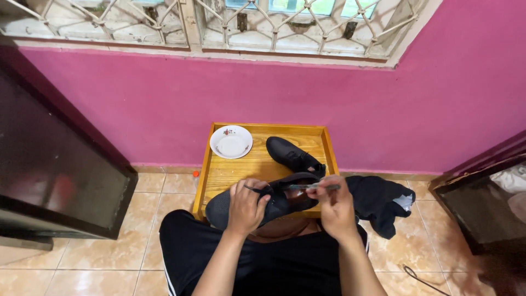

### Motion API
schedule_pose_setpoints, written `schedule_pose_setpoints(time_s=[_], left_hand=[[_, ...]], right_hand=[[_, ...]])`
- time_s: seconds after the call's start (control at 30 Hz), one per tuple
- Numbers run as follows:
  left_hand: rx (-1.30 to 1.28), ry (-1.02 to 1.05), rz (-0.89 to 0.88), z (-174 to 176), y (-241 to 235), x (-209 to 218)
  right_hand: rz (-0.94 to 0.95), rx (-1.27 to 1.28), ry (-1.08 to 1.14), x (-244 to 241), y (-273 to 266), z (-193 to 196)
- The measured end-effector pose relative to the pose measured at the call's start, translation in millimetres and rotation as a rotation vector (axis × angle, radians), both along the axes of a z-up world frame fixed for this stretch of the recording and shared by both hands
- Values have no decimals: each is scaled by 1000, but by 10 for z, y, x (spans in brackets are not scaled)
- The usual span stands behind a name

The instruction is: The person scrubs a black shoe with a toothbrush, repeatedly dipping the brush into a small bowl of liquid and cleaning the upper, laces, and sole. The shoe is rotated and repositioned throughout the process.

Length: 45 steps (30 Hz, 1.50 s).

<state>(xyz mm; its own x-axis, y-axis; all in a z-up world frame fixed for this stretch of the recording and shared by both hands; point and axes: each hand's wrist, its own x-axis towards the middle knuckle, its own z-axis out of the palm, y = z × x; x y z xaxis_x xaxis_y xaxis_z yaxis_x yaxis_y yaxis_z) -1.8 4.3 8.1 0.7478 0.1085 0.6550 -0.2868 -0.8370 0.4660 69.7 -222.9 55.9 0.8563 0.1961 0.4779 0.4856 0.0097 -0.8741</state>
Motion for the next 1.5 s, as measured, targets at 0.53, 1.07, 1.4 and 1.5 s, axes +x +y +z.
schedule_pose_setpoints(time_s=[0.53,1.07,1.4,1.5], left_hand=[[100,-82,171,-116,-139,-25],[97,-118,278,-53,-187,-85],[128,-105,294,-46,-249,-81],[138,-116,299,5,-206,-59]], right_hand=[[-340,443,348,111,-47,-201],[-184,156,394,-74,120,-7],[-292,197,465,58,61,39],[-20,-47,388,-135,228,-45]])
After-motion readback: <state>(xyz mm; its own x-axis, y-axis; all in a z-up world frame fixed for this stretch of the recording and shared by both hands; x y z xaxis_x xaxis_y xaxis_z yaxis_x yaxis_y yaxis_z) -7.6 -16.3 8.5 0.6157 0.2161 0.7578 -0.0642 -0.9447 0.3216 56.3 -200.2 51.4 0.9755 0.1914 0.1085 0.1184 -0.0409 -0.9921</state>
